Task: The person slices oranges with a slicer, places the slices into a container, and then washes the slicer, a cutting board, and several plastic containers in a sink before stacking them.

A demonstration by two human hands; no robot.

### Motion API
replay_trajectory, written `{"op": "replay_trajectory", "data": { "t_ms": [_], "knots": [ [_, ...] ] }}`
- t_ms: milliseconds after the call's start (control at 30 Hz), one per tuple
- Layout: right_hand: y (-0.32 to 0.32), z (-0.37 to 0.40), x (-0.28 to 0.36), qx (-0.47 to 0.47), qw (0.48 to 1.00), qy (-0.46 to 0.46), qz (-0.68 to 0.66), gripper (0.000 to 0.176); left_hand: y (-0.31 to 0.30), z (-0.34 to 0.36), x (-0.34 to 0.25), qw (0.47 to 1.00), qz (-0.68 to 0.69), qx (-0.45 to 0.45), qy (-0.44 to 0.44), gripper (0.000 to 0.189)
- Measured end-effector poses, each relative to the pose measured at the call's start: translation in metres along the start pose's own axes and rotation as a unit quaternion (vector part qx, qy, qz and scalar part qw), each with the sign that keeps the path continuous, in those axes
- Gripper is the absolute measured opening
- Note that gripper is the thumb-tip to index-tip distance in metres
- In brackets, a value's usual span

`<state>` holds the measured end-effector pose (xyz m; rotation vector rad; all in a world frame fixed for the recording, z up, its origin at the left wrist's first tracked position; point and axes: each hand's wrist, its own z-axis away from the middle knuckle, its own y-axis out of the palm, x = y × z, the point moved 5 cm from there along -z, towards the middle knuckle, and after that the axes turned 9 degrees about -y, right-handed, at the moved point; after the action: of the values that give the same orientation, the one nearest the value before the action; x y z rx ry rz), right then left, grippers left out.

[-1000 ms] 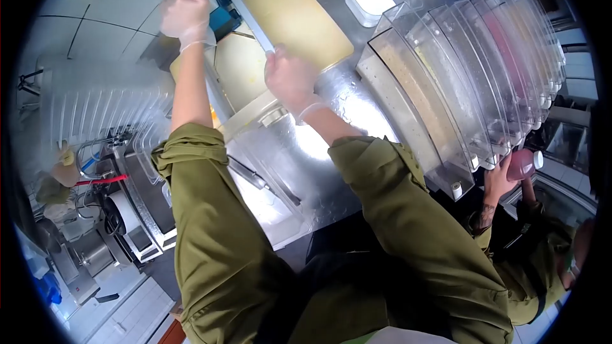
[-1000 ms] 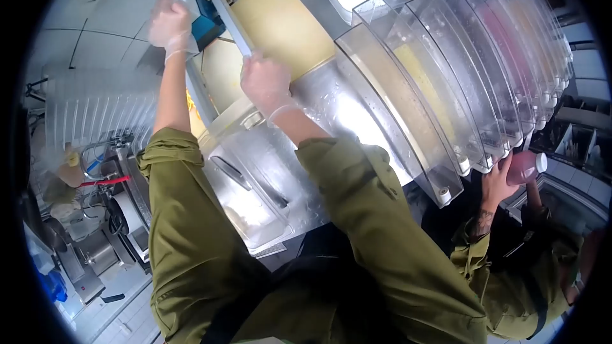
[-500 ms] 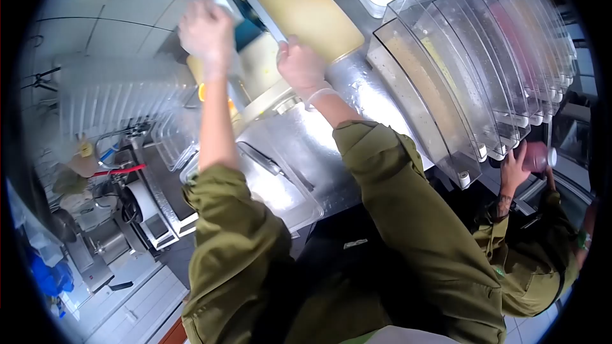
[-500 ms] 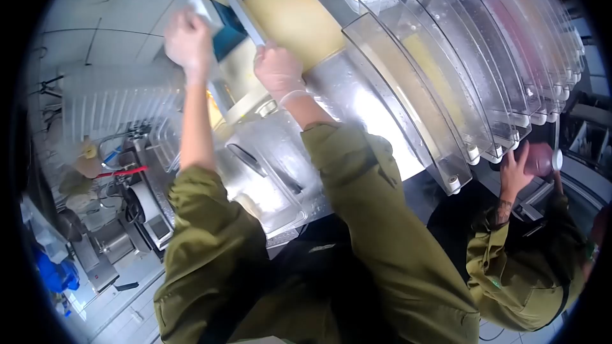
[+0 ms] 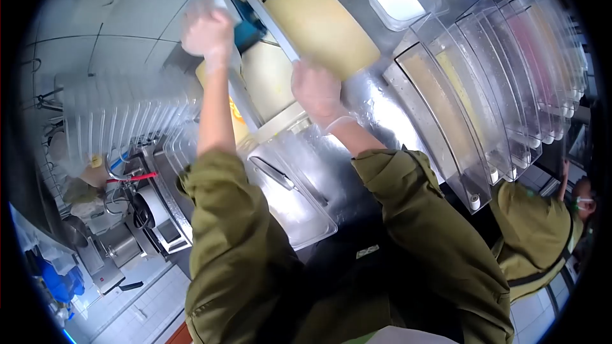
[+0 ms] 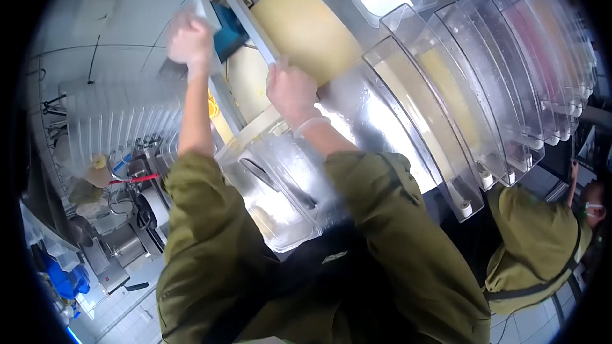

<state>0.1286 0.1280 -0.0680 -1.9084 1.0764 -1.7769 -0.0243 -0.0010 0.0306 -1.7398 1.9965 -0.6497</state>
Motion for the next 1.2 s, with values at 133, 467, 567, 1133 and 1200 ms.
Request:
{"op": "replay_trajectory", "data": {
  "t_ms": [133,467,567,1133,1200],
  "knots": [
    [-0.005,0.004,0.002,0.022,0.999,0.016,-0.019,0.029,0.012,-0.013,-0.002,0.999,0.006,0.030,-0.027,0.029],
    [-0.007,0.009,0.004,0.008,1.000,-0.011,-0.010,0.027,-0.001,-0.005,-0.010,0.996,-0.007,-0.083,-0.042,0.025],
    [-0.010,0.000,0.001,0.007,1.000,-0.004,-0.005,0.026,0.021,-0.016,-0.001,0.997,0.054,-0.029,-0.049,0.027],
    [-0.009,0.003,0.002,-0.033,0.998,0.007,-0.050,0.026,-0.142,0.082,-0.066,0.998,0.029,0.037,-0.046,0.029],
    [-0.008,0.002,0.000,-0.044,0.998,-0.006,-0.040,0.026,-0.118,0.073,-0.054,0.999,0.021,0.026,-0.036,0.029]
  ]
}}
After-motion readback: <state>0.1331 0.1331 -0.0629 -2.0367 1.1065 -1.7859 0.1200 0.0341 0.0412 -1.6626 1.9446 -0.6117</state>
